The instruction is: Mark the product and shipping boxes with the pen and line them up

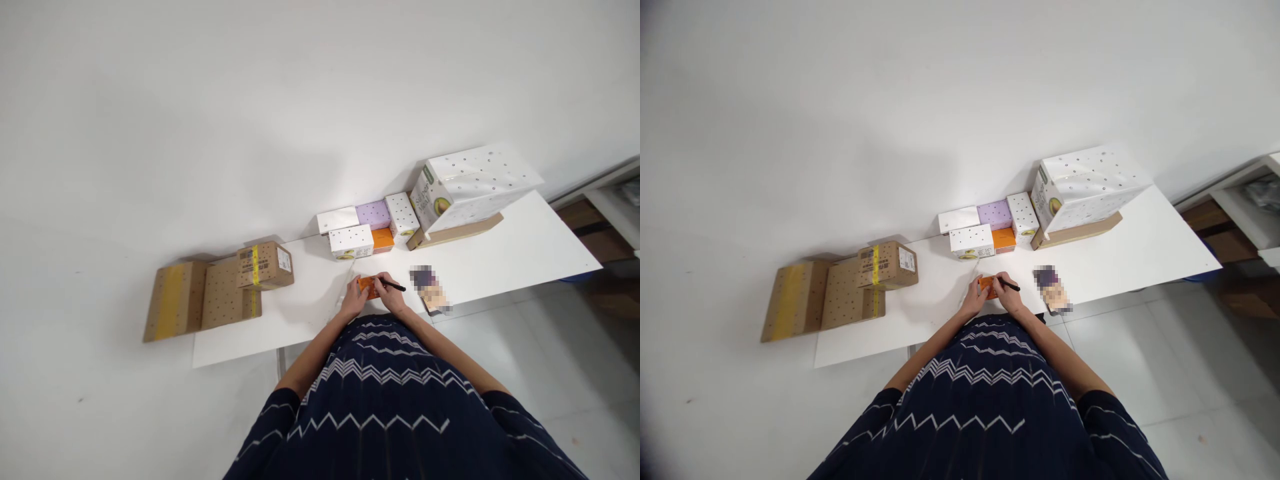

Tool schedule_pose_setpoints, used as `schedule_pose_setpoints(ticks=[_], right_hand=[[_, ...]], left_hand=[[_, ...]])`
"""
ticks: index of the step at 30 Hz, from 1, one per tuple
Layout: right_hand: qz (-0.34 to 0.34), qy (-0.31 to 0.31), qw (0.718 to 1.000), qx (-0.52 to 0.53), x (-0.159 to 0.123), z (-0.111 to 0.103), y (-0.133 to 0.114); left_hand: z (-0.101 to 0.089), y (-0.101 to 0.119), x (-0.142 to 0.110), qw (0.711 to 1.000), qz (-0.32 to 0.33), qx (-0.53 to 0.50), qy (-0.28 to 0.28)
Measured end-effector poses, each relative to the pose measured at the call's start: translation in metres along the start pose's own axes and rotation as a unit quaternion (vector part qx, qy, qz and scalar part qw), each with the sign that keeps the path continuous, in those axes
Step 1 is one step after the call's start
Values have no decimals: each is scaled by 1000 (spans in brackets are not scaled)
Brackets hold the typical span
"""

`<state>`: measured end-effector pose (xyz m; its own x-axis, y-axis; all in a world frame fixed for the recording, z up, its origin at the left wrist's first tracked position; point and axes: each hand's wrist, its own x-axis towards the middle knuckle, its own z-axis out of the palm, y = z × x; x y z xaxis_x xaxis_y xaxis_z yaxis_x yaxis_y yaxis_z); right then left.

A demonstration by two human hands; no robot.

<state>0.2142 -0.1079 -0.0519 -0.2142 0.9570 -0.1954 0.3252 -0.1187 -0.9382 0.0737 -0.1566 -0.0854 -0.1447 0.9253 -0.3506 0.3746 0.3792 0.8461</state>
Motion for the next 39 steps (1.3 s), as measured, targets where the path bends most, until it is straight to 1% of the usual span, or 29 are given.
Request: schedule_pose_setpoints(ticks=[8,12,17,19,21,22,23,24,26,28,31,33,37,39], right_hand=[[1,5,1000,10,0,0,-1],[-1,8,1000,19,1,0,0],[28,9,998,64,0,1,-5],[45,38,993,99,0,-1,-7],[64,99,986,116,1,-7,-5],[81,123,984,97,3,-12,-3],[102,133,984,61,6,-17,1],[127,127,984,16,8,-22,5],[173,82,979,-74,14,-33,16],[198,39,970,-133,20,-41,27],[208,13,955,-212,25,-45,40],[211,1,942,-260,26,-44,44],[213,-16,924,-318,23,-47,42],[201,-4,915,-350,16,-54,41]], left_hand=[[1,-2,1,1000,12,-8,6],[1,-1,1,1000,2,4,0],[0,2,0,1000,-1,6,0],[-1,4,-1,1000,-4,4,3],[-2,6,-2,1000,-5,-3,4],[-3,6,-3,1000,-6,-8,5],[-3,7,-4,1000,-6,-13,4],[-3,8,-4,1000,-8,-17,4],[-4,8,-4,1000,-14,-25,4],[-4,8,-4,999,-20,-28,5],[-4,7,-4,999,-20,-28,8],[-4,8,-4,999,-20,-29,7],[-5,9,-5,999,-30,-32,1],[-5,9,-5,999,-33,-36,3]])
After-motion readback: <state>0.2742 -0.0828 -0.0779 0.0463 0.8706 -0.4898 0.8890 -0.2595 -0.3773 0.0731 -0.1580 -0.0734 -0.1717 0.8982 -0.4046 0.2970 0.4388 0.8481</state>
